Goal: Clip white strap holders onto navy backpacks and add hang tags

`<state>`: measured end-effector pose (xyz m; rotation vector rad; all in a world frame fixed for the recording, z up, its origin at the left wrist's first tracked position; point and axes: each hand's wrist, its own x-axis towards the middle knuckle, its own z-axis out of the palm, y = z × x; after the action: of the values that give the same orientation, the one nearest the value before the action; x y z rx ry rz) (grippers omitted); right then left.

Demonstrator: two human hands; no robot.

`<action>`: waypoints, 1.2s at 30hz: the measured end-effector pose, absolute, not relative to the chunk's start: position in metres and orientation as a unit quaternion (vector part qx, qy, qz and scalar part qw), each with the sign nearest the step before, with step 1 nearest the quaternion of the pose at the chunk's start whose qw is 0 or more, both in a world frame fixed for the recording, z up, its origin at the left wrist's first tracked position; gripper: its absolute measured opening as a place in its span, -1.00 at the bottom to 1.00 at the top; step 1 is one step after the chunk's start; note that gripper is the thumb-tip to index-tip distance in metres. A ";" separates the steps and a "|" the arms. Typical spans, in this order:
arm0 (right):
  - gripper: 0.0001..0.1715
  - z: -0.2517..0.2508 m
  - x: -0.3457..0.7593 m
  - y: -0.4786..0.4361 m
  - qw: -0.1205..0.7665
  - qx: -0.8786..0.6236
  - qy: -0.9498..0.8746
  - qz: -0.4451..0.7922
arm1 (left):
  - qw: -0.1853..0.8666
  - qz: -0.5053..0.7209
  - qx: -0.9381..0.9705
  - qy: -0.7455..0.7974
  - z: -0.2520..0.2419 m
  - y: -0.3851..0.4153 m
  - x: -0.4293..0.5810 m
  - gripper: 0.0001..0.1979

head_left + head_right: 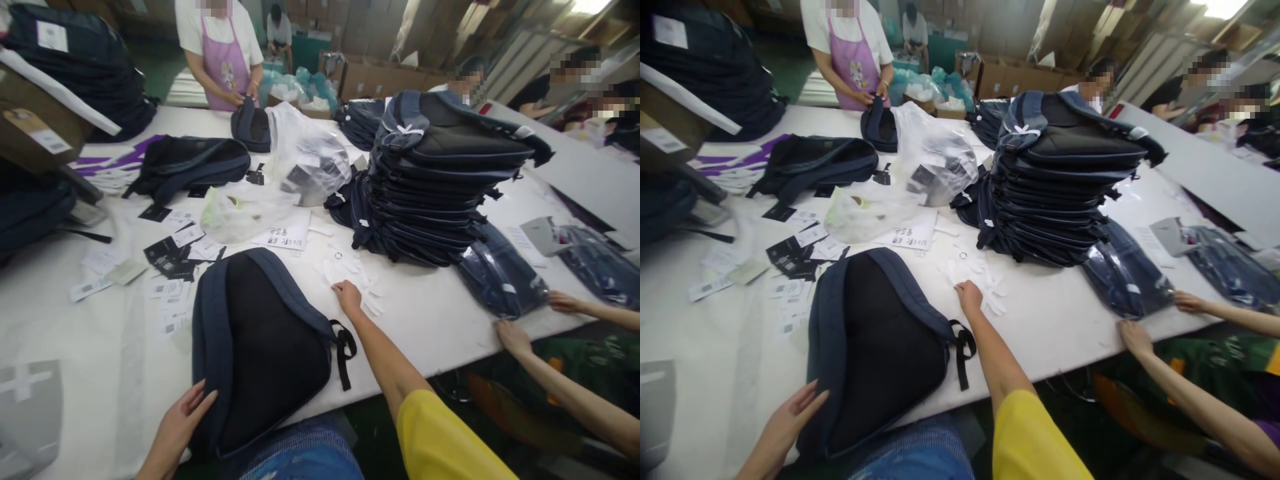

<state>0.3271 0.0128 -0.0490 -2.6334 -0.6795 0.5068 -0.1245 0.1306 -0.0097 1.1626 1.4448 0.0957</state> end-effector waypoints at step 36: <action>-0.81 -0.002 0.055 0.048 0.320 -0.654 -0.346 0.592 | 0.651 0.295 0.527 0.460 0.008 0.093 -0.097 -0.45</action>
<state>0.0546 0.0481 -0.0019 -1.7179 -0.9100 1.5552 -0.0970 0.0926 0.0081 1.1957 1.0447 0.6706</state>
